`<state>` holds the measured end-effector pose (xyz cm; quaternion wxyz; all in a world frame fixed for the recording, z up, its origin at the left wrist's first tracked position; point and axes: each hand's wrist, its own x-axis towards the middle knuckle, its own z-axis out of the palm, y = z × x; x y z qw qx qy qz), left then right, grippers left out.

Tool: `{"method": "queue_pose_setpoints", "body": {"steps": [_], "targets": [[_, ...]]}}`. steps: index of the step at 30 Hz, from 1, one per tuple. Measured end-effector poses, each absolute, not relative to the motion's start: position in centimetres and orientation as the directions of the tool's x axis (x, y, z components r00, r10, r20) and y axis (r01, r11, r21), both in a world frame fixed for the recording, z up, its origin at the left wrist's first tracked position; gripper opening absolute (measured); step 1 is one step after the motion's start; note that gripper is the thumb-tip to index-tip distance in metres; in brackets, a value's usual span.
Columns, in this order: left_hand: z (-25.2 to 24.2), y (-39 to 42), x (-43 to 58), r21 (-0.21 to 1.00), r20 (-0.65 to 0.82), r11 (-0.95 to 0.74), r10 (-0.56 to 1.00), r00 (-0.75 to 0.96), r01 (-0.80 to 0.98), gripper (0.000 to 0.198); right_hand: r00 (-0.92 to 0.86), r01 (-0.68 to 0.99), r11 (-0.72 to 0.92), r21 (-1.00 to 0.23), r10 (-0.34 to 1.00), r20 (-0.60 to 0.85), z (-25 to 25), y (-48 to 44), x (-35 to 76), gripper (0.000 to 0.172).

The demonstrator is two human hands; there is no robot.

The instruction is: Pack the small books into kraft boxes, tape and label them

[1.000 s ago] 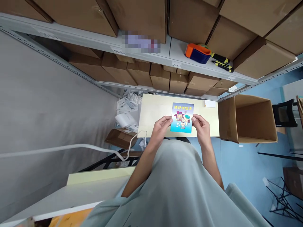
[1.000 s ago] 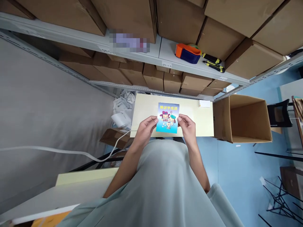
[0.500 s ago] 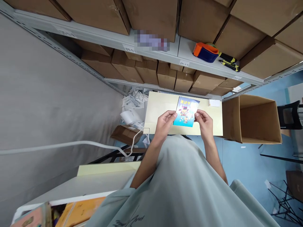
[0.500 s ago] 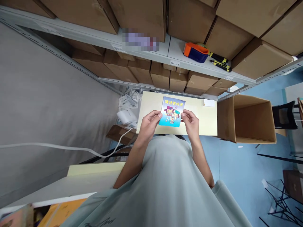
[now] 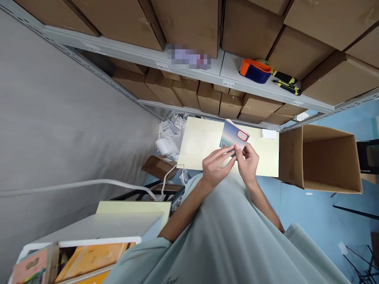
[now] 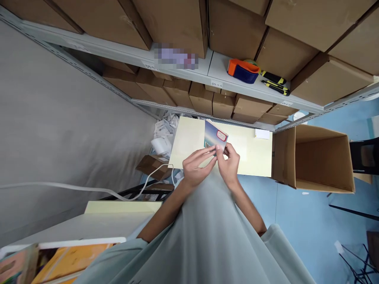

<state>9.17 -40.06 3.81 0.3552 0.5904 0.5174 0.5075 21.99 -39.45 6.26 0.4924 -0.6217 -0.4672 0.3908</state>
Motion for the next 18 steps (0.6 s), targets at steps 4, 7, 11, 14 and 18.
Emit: {"method": "queue_pose_setpoints", "body": {"steps": [4,7,11,14,18], "targets": [[4.0,-38.1,8.2,0.987,0.064,-0.035,0.981,-0.182,0.16,0.048,0.174,0.096,-0.163,-0.982,0.974,-0.145,6.5,-38.5,25.3,0.056],[3.8,-37.0,7.8,0.989,-0.145,0.143,0.989,-0.042,-0.032,0.052,0.111,0.038,-0.21,-0.977,0.973,-0.204,6.0,-38.1,26.7,0.057],[3.7,-37.3,8.8,0.977,-0.201,0.199,0.98,-0.014,-0.076,0.042,0.145,0.074,-0.219,-0.973,0.968,-0.207,4.5,-38.0,27.3,0.063],[3.6,-38.0,9.8,0.983,-0.176,0.173,0.983,-0.048,-0.065,0.038,0.157,0.071,-0.238,-0.969,0.962,-0.225,3.7,-38.1,27.6,0.064],[3.2,-38.1,10.2,0.983,-0.169,0.161,0.98,-0.105,-0.085,0.036,0.261,0.143,-0.142,-0.98,0.96,-0.101,4.6,-38.6,28.2,0.055]]}}
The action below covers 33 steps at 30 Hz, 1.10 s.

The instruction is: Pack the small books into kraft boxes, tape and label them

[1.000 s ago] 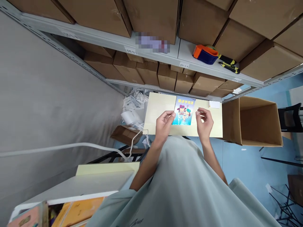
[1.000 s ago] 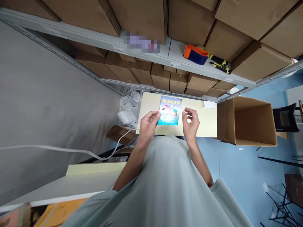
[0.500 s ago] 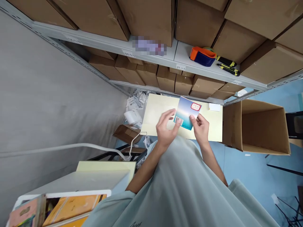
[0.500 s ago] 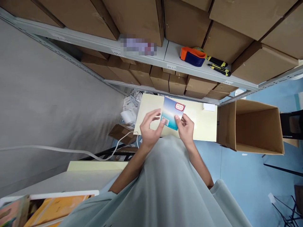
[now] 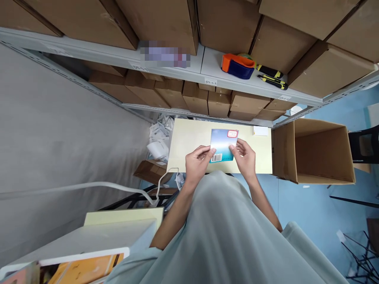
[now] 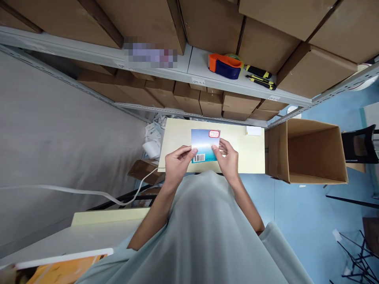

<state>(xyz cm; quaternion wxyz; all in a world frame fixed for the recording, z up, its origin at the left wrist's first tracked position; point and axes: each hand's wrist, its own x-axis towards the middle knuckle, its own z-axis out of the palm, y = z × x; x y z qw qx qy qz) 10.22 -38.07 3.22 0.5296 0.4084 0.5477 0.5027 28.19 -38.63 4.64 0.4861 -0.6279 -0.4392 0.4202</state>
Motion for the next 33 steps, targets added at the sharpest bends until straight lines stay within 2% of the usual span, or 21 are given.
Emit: {"method": "queue_pose_setpoints", "body": {"steps": [3,5,8,13,15,19,24,27,31,33], "targets": [[3.2,-38.0,10.5,0.993,-0.114,0.111,0.978,-0.175,-0.027,0.035,0.364,0.253,-0.049,-0.966,0.93,0.048,6.1,-39.6,28.1,0.041],[3.4,-38.3,11.0,0.998,-0.053,0.061,0.978,-0.203,0.032,0.034,0.303,0.241,-0.058,-0.969,0.953,0.018,6.6,-40.2,27.5,0.04],[3.9,-39.0,12.3,0.994,0.047,-0.031,0.986,-0.159,0.105,0.031,0.169,0.157,-0.094,-0.983,0.983,-0.067,6.5,-40.9,26.2,0.047],[4.4,-39.7,12.8,0.977,0.154,-0.157,0.987,0.034,0.143,0.025,0.233,0.11,-0.107,-0.988,0.969,-0.079,5.5,-40.4,25.7,0.045],[4.3,-39.3,11.9,0.985,0.122,-0.13,0.989,0.078,0.114,0.026,0.256,0.091,-0.134,-0.987,0.961,-0.107,5.4,-40.0,26.6,0.047],[3.5,-37.8,9.3,0.997,-0.05,0.052,0.998,-0.038,0.05,0.041,0.19,0.054,-0.196,-0.979,0.965,-0.183,5.7,-39.4,28.6,0.055],[2.8,-37.2,8.5,0.948,-0.288,0.296,0.954,0.085,-0.118,0.051,0.089,0.0,-0.253,-0.968,0.964,-0.252,5.9,-39.4,28.9,0.058],[3.0,-37.6,8.9,0.942,-0.303,0.306,0.952,0.044,-0.137,0.05,0.098,-0.015,-0.25,-0.968,0.963,-0.25,5.5,-39.3,28.5,0.058],[3.2,-38.0,9.1,0.964,-0.248,0.247,0.969,0.0,-0.101,0.045,0.103,0.024,-0.25,-0.968,0.964,-0.246,4.7,-39.2,28.3,0.06],[3.1,-38.0,9.0,0.974,-0.211,0.208,0.977,-0.026,-0.085,0.043,0.142,0.079,-0.208,-0.975,0.97,-0.196,4.6,-39.2,28.1,0.059]]}}
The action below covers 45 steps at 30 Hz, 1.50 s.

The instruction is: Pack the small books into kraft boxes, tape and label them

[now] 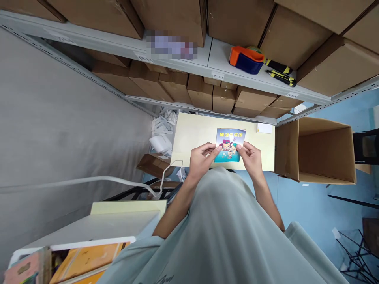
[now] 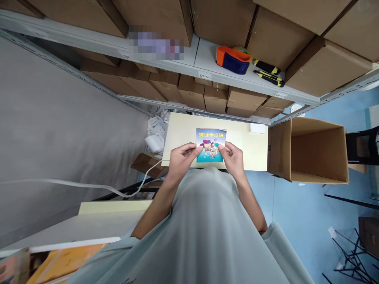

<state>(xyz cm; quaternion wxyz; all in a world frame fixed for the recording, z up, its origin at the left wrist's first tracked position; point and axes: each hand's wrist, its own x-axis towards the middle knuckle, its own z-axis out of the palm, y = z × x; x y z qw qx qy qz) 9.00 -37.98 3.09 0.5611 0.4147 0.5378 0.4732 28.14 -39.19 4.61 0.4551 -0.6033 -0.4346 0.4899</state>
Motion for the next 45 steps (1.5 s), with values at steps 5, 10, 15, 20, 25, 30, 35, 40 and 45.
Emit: {"method": "queue_pose_setpoints", "body": {"steps": [5,10,15,20,25,30,35,40,45], "targets": [[2.5,-37.6,9.1,0.996,-0.085,0.08,0.985,-0.152,-0.034,0.038,0.373,0.374,-0.017,-0.927,0.918,0.133,5.6,-39.8,26.7,0.039],[2.5,-38.1,10.3,0.999,0.052,-0.051,0.983,-0.175,0.007,0.028,0.191,0.287,-0.022,-0.958,0.981,0.035,5.9,-40.6,24.4,0.043],[2.8,-39.1,11.2,0.977,0.201,-0.198,0.979,-0.033,0.081,0.023,0.243,0.224,-0.067,-0.972,0.97,-0.011,5.3,-40.3,23.4,0.042],[2.6,-38.5,9.5,0.977,0.16,-0.147,0.984,-0.074,0.157,0.023,0.219,0.09,-0.141,-0.986,0.968,-0.118,5.3,-38.8,25.2,0.05],[1.8,-36.8,7.1,0.999,-0.024,0.026,0.999,-0.047,0.039,0.045,0.17,0.033,-0.215,-0.976,0.964,-0.207,5.5,-38.3,26.8,0.056],[2.2,-36.9,7.3,0.991,-0.124,0.126,0.991,0.05,-0.05,0.042,0.178,0.029,-0.241,-0.97,0.956,-0.232,4.9,-38.3,26.7,0.056],[2.7,-37.6,8.3,0.996,-0.083,0.082,0.996,-0.043,-0.028,0.037,0.197,0.06,-0.213,-0.975,0.96,-0.198,4.1,-38.0,26.5,0.052],[2.4,-37.6,8.5,0.998,-0.065,0.064,0.982,-0.175,-0.016,0.031,0.367,0.329,0.013,-0.944,0.92,0.14,5.1,-38.9,25.7,0.038],[2.4,-37.6,8.9,1.0,0.008,-0.012,0.978,-0.21,-0.02,0.025,0.202,0.351,0.055,-0.935,0.97,0.133,5.6,-40.9,23.9,0.036]]}}
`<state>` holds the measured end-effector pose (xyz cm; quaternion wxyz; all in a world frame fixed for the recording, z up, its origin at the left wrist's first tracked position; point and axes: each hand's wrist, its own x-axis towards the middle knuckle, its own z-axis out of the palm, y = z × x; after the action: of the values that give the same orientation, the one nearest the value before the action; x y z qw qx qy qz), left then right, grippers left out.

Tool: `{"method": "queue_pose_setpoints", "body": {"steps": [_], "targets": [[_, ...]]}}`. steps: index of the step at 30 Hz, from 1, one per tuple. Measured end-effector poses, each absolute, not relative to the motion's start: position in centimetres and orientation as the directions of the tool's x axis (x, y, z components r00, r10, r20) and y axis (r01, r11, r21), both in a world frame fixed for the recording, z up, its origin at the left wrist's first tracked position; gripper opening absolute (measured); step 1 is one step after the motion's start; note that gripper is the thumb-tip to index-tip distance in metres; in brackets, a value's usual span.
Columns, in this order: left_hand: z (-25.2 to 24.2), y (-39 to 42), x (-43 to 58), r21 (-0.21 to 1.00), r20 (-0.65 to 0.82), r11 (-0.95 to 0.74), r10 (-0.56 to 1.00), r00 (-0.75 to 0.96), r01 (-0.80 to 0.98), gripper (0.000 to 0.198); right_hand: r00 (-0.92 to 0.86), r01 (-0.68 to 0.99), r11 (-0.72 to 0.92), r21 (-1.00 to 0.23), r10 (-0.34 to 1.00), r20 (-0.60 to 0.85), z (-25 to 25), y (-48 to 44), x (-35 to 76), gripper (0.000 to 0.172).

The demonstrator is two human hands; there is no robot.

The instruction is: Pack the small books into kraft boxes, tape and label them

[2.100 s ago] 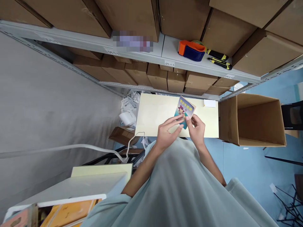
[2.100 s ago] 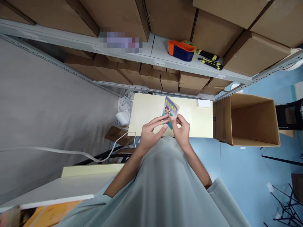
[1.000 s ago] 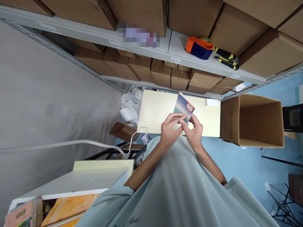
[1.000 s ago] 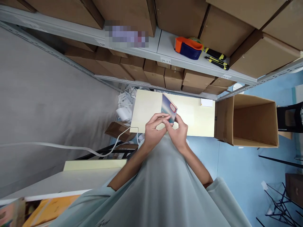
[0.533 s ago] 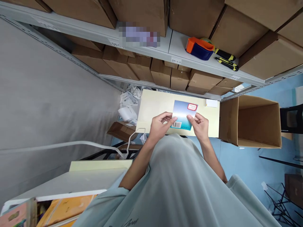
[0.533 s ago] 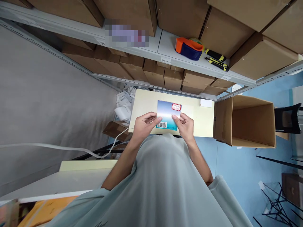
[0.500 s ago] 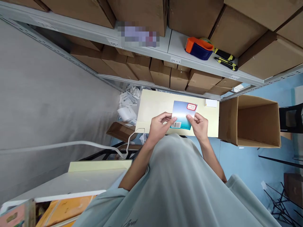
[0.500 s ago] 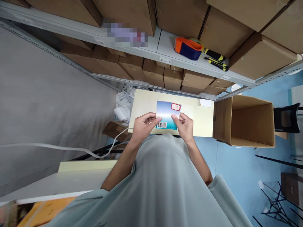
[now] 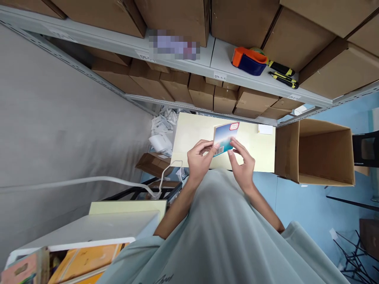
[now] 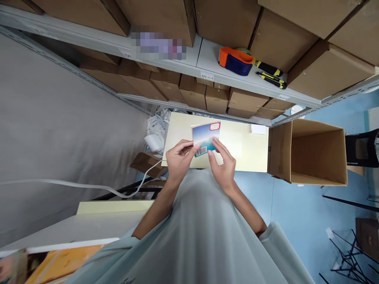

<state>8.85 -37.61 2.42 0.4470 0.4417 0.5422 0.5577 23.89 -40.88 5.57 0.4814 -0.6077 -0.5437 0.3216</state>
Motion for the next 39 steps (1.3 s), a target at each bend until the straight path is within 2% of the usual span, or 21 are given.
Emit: {"method": "queue_pose_setpoints", "body": {"steps": [2,5,9,11,15,20,28,34,36,39], "targets": [[2.7,-38.0,9.4,0.997,0.077,-0.073,0.982,-0.173,0.03,0.022,0.172,0.28,0.023,-0.96,0.982,0.074,5.4,-41.3,23.1,0.042],[3.1,-39.0,10.4,0.978,0.189,-0.177,0.977,-0.102,0.113,0.019,0.225,0.192,-0.038,-0.981,0.974,0.006,5.0,-41.2,22.5,0.046],[3.3,-39.6,10.9,0.963,0.214,-0.215,0.977,0.022,0.161,0.021,0.308,0.104,-0.114,-0.988,0.948,-0.077,4.9,-40.2,23.4,0.045],[3.2,-39.2,10.4,0.971,0.176,-0.182,0.983,0.052,0.157,0.023,0.305,0.085,-0.144,-0.986,0.946,-0.112,5.0,-39.6,24.5,0.046],[2.7,-37.7,8.4,0.995,0.026,-0.02,0.998,-0.053,0.093,0.038,0.218,0.039,-0.195,-0.98,0.959,-0.183,5.2,-39.0,26.5,0.05],[2.4,-36.7,7.3,0.974,-0.193,0.203,0.975,0.111,-0.096,0.044,0.126,-0.034,-0.248,-0.968,0.96,-0.251,5.4,-38.9,27.3,0.056],[3.0,-37.7,8.6,0.984,-0.169,0.168,0.986,-0.012,-0.067,0.045,0.16,0.001,-0.23,-0.973,0.961,-0.227,4.4,-38.7,27.2,0.057],[3.2,-37.6,8.9,0.991,-0.127,0.12,0.983,-0.135,-0.057,0.045,0.407,0.19,-0.045,-0.981,0.913,0.037,6.4,-39.9,26.1,0.048],[3.2,-37.6,9.1,0.993,-0.111,0.106,0.981,-0.16,-0.044,0.044,0.372,0.224,-0.038,-0.974,0.927,0.05,7.2,-40.4,25.5,0.043],[3.2,-38.0,9.9,0.999,-0.047,0.045,0.984,-0.17,-0.014,0.039,0.24,0.195,-0.066,-0.979,0.971,-0.017,7.3,-40.9,24.5,0.042]]}}
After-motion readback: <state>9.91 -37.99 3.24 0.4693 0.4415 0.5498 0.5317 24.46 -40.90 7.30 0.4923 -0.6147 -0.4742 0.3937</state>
